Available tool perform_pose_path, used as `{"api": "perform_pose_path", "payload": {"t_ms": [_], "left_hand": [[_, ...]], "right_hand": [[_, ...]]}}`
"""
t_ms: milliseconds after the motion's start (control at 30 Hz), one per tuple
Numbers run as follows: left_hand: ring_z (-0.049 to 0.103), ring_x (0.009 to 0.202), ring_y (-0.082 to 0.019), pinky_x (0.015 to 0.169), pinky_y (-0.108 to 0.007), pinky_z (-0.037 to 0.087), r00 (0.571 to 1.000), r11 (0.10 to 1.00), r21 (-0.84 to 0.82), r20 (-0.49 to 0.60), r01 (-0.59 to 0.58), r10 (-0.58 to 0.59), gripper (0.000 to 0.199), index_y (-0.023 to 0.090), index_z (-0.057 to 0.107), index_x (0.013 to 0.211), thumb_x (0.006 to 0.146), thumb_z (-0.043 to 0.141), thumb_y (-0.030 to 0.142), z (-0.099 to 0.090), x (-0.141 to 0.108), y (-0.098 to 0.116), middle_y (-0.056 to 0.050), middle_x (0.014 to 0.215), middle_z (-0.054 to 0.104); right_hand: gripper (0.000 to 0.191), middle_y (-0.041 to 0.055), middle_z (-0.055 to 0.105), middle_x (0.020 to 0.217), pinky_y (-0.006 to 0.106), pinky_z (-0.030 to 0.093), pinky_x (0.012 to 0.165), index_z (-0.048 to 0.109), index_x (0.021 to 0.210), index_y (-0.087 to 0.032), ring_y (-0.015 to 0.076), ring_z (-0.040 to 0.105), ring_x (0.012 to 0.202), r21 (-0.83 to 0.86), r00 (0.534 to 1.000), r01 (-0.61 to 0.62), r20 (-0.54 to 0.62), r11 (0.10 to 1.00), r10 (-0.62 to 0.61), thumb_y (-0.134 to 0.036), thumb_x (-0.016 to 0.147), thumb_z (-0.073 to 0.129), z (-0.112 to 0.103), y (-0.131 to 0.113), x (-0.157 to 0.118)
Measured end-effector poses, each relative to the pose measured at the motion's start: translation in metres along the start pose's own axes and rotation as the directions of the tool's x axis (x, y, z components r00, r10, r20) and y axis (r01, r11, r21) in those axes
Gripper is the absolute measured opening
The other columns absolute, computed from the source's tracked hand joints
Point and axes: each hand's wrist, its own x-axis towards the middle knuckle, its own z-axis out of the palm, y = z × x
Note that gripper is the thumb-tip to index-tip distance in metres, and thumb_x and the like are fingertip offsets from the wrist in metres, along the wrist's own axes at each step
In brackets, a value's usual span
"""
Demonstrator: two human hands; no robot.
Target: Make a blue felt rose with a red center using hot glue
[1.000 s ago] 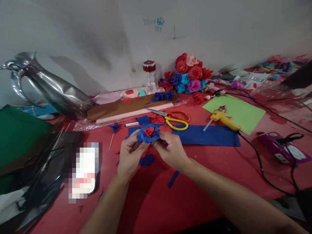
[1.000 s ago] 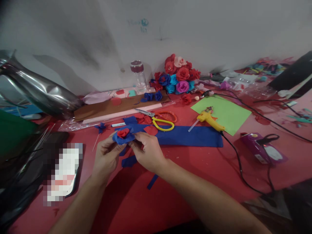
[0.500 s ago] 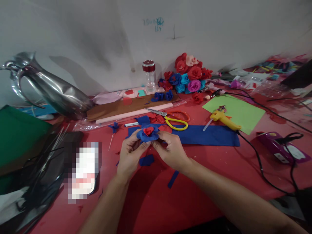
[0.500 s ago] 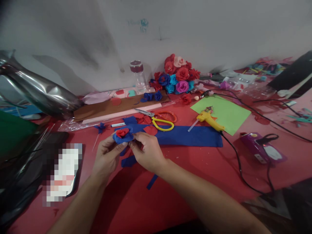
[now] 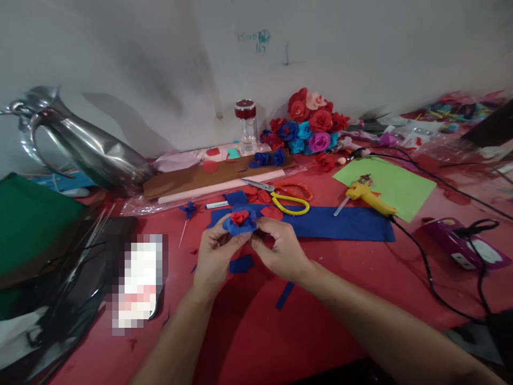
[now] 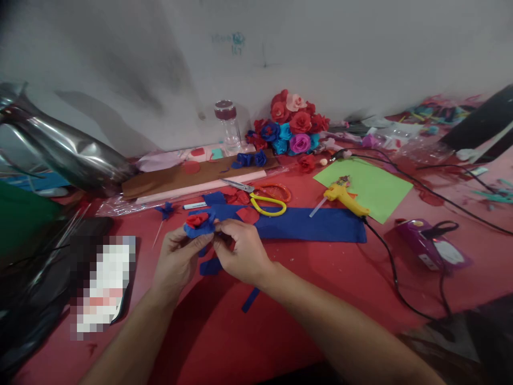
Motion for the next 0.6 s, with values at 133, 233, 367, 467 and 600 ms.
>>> {"api": "perform_pose_path", "payload": {"t_ms": [133,233,367,467,600], "left_hand": [[0.068,0.083,-0.016,0.087,-0.031,0.055,1.0,0.999,-0.033,-0.029,0.009,-0.01,0.011,0.025,0.08,0.073,0.063,0.086,0.026,0.0016,0.0012,-0.0002,-0.001,0.086,0.076],[0.068,0.081,-0.015,0.086,-0.03,0.056,0.999,0.999,-0.049,-0.042,0.021,-0.023,0.011,0.025,0.08,0.071,0.062,0.087,0.026,0.0032,0.0016,0.0008,-0.001,0.084,0.076],[0.069,0.08,-0.015,0.085,-0.031,0.057,0.999,0.999,-0.047,-0.045,0.015,-0.017,0.011,0.025,0.08,0.071,0.062,0.086,0.024,0.0034,0.0018,0.001,-0.001,0.083,0.077],[0.069,0.08,-0.016,0.086,-0.032,0.057,0.999,0.999,-0.03,-0.046,0.011,-0.012,0.01,0.025,0.08,0.071,0.063,0.086,0.025,0.0034,0.0017,0.0009,-0.001,0.084,0.077],[0.068,0.081,-0.016,0.085,-0.031,0.057,0.999,0.999,-0.027,-0.043,0.024,-0.025,0.01,0.025,0.08,0.071,0.063,0.085,0.025,0.0051,0.001,0.0021,-0.001,0.085,0.077]], "right_hand": [[0.014,0.0016,0.064,0.069,0.026,0.051,0.064,0.06,0.073,-0.019,0.0139,0.061,0.063,-0.003,0.999,-0.016,0.029,1.0,0.016,-0.01,0.079,0.051,0.0003,-0.0009,0.0005],[0.015,0.0014,0.064,0.068,0.026,0.049,0.063,0.06,0.072,-0.019,0.0135,0.058,0.062,-0.03,0.998,-0.032,0.053,0.999,0.034,-0.009,0.078,0.05,0.001,-0.0005,0.0009],[0.015,0.0017,0.064,0.069,0.025,0.048,0.063,0.061,0.072,-0.019,0.0136,0.058,0.062,-0.048,0.997,-0.046,0.052,0.998,0.048,-0.009,0.078,0.051,0.0018,0.0001,0.0009],[0.015,0.0012,0.063,0.068,0.024,0.047,0.061,0.06,0.071,-0.019,0.0131,0.057,0.061,-0.065,0.998,-0.037,0.053,0.997,0.04,-0.01,0.078,0.051,0.0017,-0.0005,0.0007],[0.014,0.0017,0.063,0.068,0.025,0.046,0.06,0.06,0.071,-0.019,0.0131,0.056,0.061,-0.11,0.999,-0.02,0.039,0.994,0.025,-0.011,0.078,0.05,0.0,-0.0023,0.0003]]}}
